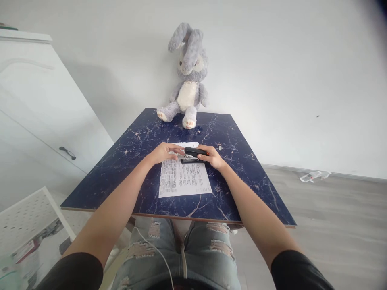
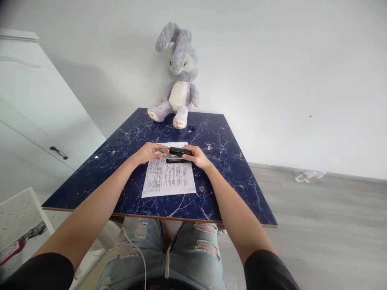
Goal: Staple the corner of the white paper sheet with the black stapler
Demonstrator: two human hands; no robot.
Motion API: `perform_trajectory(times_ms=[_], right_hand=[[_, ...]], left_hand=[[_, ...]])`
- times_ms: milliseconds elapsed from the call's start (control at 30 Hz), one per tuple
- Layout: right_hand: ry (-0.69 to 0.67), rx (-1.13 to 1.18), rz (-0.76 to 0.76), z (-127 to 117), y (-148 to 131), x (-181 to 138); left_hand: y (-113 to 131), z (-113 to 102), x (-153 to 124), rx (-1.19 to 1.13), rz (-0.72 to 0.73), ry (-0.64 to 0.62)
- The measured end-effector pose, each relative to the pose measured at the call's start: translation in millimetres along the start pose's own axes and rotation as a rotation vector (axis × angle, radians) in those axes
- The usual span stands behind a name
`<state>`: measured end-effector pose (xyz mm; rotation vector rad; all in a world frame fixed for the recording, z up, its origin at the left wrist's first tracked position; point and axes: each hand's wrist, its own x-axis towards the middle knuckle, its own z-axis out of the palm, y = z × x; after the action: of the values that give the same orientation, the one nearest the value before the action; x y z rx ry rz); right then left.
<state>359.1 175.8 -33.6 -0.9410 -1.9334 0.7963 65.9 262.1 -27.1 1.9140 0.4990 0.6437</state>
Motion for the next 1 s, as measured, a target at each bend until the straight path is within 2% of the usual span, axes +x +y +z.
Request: perform_trajectory(times_ms=[67, 167, 267, 367, 433, 500, 533, 600, 700, 833, 1000], right_hand=[[-0.024, 0.003, -0.017, 6, -3, 2], [-0.035, -0.013, -0.049, 14, -7, 4], [0.021, -0.06, -0.037, 12, -8, 5], [0.157, -0.156, 0.069, -2, -5, 4], [0.313, -0.281, 0.183, -15, -1, 2], [0.447, -0.423, 0.324, -28, 4, -2], [0.487, -0.482, 0.402, -34, 7, -4], [0.519, -0.553, 0.544, -43, 10, -7], [0.454, -0.556, 0.615, -48, 10, -10], [0.225, -0.437, 0.528, -47, 1, -10], [-0.001, -0.205, 0.477, -50, -9, -12]], left_hand=[[-1, 9, 4, 0.02, 0.071, 0.057], [-3, 19, 9, 0.103, 0.128, 0.07], [-3, 23, 13, 0.213, 0.126, 0.164], [-3, 26, 15, 0.389, 0.126, 0.297], [-6, 29, 16, 0.547, 0.117, 0.238], [-13, 29, 16, 0.704, 0.04, 0.08], [-17, 28, 15, 0.768, -0.023, 0.009], [-27, 23, 14, 0.857, -0.158, -0.039], [-38, 12, 12, 0.914, -0.257, -0.002], [-39, 3, 10, 0.906, -0.264, 0.0], [-35, 4, 9, 0.891, -0.281, 0.005]])
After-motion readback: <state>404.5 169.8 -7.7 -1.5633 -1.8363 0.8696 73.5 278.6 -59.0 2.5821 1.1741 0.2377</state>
